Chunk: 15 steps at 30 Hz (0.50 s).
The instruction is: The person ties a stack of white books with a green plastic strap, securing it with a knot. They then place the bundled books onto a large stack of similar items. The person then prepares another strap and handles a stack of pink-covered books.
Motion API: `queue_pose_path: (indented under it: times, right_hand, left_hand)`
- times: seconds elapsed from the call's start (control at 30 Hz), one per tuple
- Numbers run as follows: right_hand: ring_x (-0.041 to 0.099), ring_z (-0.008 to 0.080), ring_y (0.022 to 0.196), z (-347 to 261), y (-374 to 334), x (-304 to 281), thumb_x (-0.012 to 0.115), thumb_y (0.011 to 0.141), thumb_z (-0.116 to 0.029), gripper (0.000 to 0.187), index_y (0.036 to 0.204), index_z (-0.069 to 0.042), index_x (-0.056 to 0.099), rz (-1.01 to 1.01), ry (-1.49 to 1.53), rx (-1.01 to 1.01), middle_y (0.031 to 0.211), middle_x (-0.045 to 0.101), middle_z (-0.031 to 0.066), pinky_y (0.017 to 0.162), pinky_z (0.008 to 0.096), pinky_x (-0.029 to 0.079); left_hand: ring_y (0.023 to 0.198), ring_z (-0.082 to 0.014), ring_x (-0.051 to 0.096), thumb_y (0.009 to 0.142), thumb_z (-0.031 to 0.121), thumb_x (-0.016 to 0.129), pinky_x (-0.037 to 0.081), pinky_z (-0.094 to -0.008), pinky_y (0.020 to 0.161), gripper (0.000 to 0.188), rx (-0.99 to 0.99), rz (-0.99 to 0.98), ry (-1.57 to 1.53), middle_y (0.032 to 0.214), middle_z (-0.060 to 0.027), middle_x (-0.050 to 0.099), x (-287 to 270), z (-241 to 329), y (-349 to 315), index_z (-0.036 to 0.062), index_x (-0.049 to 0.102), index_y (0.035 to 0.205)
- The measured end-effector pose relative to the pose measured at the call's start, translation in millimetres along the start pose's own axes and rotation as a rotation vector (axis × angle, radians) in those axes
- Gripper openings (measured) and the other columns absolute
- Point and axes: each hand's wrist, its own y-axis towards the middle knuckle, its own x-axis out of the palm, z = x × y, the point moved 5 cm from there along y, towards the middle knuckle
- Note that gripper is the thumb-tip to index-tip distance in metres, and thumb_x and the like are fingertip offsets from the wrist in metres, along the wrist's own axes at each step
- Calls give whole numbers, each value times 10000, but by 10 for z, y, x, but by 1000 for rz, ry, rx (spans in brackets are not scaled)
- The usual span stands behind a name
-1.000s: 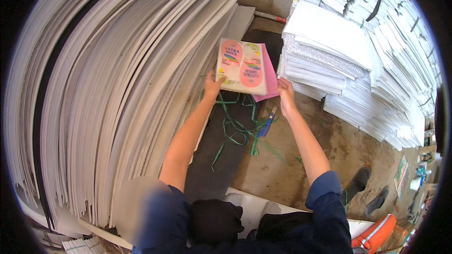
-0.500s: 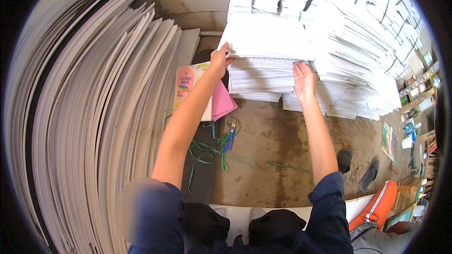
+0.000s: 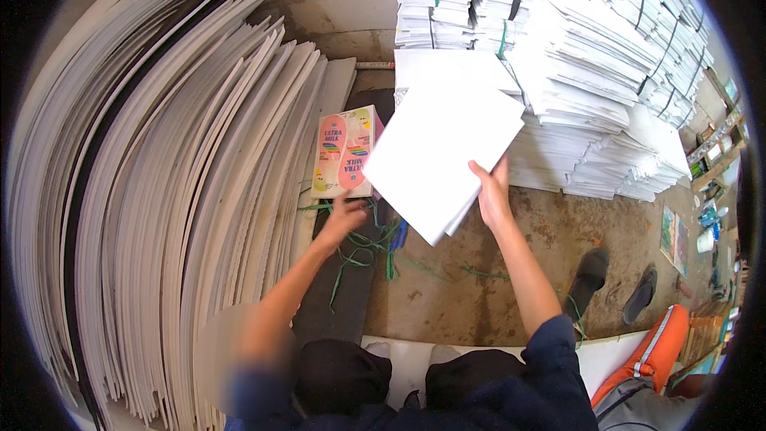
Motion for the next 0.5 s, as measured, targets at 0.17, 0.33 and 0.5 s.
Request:
queue_pose_path:
  times: [0.17,0.33,0.5]
  right_hand:
    - [375,216,1162,483,-724,-339,630,742,-48,725,1307,13,178,-185,-190,-8,1238,389,152,972,330,297]
    - [380,222,1158,809,-997,-616,663,731,-90,727,1297,18,220,-234,-370,-49,1230,400,156,968,337,300]
    - [512,242,1035,1006,-959,-909,691,737,-201,574,1178,40,413,-271,-673,92,1087,545,158,879,344,395]
  left_hand:
    - [1227,-284,311,740,240,684,253,-371,1014,939,348,-202,116,1328,-212,295,407,217,46,0,18,1358]
    - [1167,-217,341,701,162,721,255,-334,994,793,439,-59,152,1241,-150,373,624,-104,146,-13,211,1283]
    - [1164,-222,352,712,168,715,277,-337,978,777,414,-65,155,1231,-162,387,706,-307,134,-3,214,1281]
